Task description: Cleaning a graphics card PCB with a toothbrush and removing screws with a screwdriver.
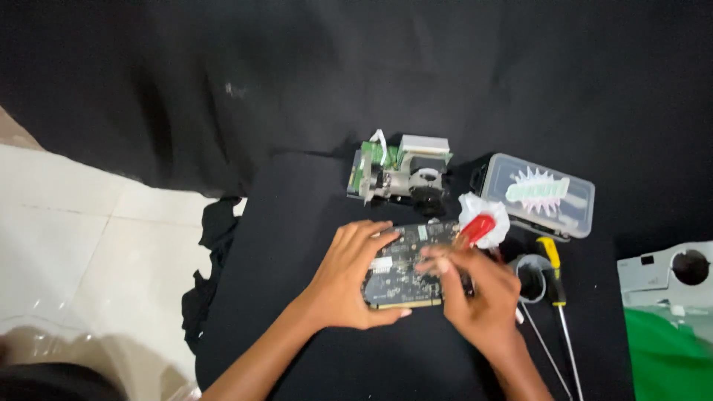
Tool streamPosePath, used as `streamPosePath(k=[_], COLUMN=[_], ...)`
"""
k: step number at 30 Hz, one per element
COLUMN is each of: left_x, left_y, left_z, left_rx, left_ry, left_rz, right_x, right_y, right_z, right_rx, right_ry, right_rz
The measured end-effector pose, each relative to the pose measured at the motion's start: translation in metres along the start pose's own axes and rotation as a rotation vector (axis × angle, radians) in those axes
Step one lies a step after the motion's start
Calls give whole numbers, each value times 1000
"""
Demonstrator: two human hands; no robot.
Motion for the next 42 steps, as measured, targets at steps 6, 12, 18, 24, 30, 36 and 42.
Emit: streamPosePath(k=[6,12,18,24,30,36,42], left_x=[12,60,87,92,91,68,66], left_y=[-8,-56,-80,-82,-83,-78,-81], left_z=[-14,-67,-71,-96,-84,-52,-63], left_rx=[-11,200,22,374,330,-4,166], left_ry=[101,465,508,289,231,597,482], left_rz=[-10,107,267,325,253,74,181], right_x=[-2,-4,1,4,23,14,15], right_y=[2,8,15,11,20,14,14], right_z=[1,5,6,12,5,10,9], right_rx=[9,1,-10,-144,-46,-221,-336], right_ry=[-1,99,186,30,134,163,156], right_rz=[-21,-97,-84,39,87,75,164])
Point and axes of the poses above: each hand's wrist, its own y-axis away from the middle knuckle, its own z-axis out of the palm, x = y × z, the point moved 9 cm from there along -y, towards the middle knuckle, and after that the axes turned 3 degrees about z, right-handed, at the moved point
